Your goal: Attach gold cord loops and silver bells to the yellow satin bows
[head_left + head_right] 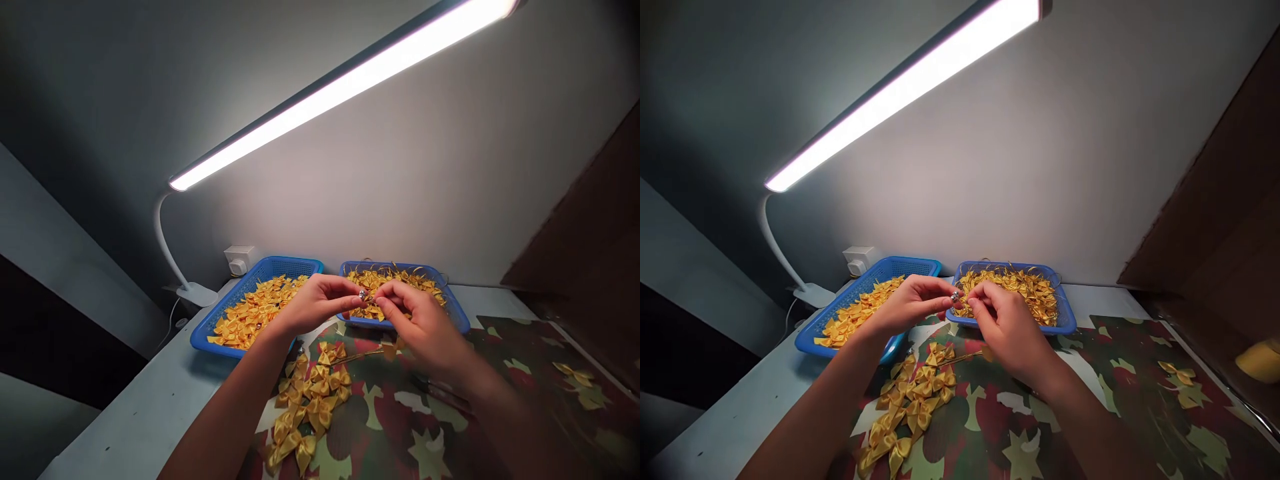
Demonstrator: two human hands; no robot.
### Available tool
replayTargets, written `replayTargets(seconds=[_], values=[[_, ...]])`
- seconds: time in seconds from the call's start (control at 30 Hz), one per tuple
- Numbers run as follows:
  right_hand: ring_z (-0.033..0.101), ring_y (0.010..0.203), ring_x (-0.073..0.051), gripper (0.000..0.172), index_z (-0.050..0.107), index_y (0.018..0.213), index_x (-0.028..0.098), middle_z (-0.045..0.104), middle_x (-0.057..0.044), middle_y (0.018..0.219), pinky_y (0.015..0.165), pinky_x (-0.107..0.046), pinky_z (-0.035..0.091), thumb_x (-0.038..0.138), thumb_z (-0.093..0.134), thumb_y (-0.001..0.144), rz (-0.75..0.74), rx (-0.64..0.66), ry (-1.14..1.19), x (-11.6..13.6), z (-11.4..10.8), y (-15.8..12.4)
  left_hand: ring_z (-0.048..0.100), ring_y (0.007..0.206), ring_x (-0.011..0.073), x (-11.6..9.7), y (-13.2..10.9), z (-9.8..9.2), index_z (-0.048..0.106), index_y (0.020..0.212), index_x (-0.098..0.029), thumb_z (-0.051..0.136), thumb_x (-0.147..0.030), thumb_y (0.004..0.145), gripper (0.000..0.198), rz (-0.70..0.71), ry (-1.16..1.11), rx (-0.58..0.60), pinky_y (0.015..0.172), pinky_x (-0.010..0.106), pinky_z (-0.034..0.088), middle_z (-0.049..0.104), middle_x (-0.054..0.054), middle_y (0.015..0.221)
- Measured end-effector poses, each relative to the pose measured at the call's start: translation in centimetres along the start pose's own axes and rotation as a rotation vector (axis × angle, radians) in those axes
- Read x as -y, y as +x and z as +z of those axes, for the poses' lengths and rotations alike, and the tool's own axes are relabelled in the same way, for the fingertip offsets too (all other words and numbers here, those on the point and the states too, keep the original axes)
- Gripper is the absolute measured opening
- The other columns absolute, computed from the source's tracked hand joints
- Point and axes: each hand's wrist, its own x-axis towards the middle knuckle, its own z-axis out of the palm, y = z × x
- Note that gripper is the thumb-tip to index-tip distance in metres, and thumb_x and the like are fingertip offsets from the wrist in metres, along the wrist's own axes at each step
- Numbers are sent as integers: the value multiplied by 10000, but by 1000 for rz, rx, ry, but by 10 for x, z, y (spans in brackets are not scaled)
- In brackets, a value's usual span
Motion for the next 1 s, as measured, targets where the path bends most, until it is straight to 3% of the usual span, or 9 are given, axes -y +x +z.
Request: replayTargets(seconds=[0.2, 0.37, 0.53, 0.63, 0.77, 1.0], values=[[484, 620, -136, 212, 554, 824, 217, 575, 18, 702, 563, -258, 345, 327, 437, 963, -5, 25, -21, -2, 1, -1, 637, 634, 137, 2, -1, 5, 790, 933, -148, 794, -345, 717, 293, 31, 69, -7, 587, 238, 495, 756, 55, 761], [375, 571, -123, 243, 475, 791, 222, 439, 49, 638, 530, -247, 303, 331, 388, 990, -39, 34, -20, -5, 6, 0, 668, 1041, 226, 4, 0, 6, 800, 927, -230, 769, -272, 755, 180, 237, 91, -77, 884, 312, 524, 761, 85, 1071], [476, 589, -122, 242, 514, 842, 217, 530, 39, 658, 558, -238, 368, 347, 388, 1002, -31, 103, 50, -2, 8, -2, 671, 999, 213, 3, -2, 8, 806, 786, -239, 776, -261, 746, 54, 265, 126, -111, 863, 327, 519, 741, 86, 1086], [617, 758, -152, 187, 584, 932, 213, 662, -5, 812, 684, -252, 457, 332, 450, 985, -54, 153, 85, 1, 5, -2, 652, 1021, 212, 0, -6, 12, 790, 727, -226, 765, -260, 757, 52, 321, 163, -136, 911, 346, 490, 733, 82, 1082], [653, 946, -195, 196, 668, 1035, 231, 710, -38, 1019, 819, -294, 482, 334, 520, 957, -74, 128, 87, 3, 1, -3, 634, 1038, 213, -6, -10, 19, 776, 741, -220, 736, -255, 786, 70, 352, 231, -214, 944, 363, 461, 731, 74, 1075], [660, 845, -202, 239, 728, 916, 219, 730, -33, 892, 759, -297, 494, 399, 571, 926, -79, 65, 111, 7, 1, -5, 608, 1083, 223, -8, -16, 30, 760, 796, -219, 706, -263, 818, 74, 383, 218, -270, 961, 358, 435, 712, 70, 1113]])
